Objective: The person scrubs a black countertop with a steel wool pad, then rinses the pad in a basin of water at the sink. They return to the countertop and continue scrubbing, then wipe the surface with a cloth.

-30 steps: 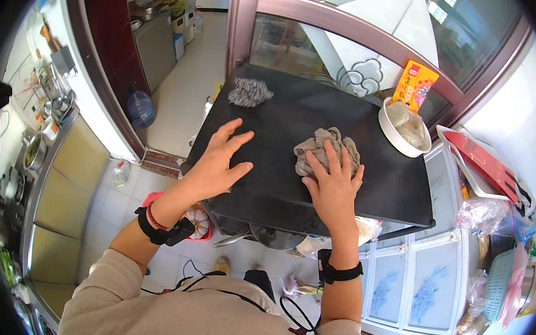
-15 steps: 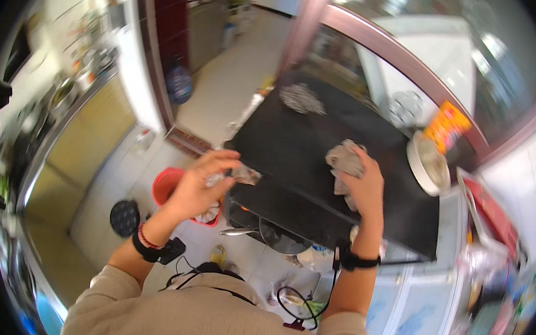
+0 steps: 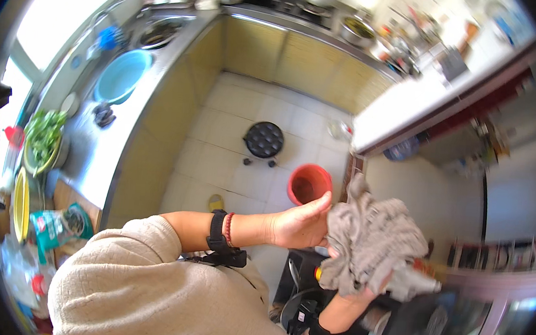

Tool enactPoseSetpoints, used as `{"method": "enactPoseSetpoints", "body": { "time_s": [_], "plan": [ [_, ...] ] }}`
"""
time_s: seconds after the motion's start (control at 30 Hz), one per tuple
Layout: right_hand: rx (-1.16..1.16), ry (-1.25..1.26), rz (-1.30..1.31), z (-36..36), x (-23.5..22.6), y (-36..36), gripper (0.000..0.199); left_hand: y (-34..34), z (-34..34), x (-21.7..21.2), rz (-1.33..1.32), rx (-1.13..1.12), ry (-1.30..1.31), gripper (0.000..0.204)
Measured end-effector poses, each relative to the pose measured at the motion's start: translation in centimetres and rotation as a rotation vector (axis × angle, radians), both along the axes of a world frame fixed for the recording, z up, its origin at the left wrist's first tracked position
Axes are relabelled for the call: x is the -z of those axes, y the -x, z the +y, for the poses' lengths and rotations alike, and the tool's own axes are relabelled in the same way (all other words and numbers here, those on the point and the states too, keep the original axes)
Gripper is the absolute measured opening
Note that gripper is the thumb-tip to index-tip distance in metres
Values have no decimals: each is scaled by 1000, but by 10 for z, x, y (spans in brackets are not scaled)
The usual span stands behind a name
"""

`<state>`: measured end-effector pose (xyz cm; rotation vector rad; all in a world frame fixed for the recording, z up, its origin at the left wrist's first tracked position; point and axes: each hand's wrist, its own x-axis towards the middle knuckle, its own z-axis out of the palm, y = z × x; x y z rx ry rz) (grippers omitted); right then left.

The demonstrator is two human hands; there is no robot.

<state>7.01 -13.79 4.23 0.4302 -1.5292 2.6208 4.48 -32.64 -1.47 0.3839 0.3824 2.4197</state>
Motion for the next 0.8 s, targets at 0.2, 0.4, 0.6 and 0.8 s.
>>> {"method": "enactPoseSetpoints", "body": {
  "time_s": [0.2,0.4,0.6,0.8],
  "plan": [
    [-656,77,-337,-216,21,93,52,0,-188,-30,-54,-584,77,67],
    [-886,-311,-101,-435,32,125,41,-13,-361,0,-193,-1050,194,45],
    [-1121,-569,177,-602,53,162,43,-27,-483,27,-449,-1361,229,39],
    [-1370,-543,-163,-782,74,208,33,-37,-618,84,-773,-1663,-169,32]
  ]
}}
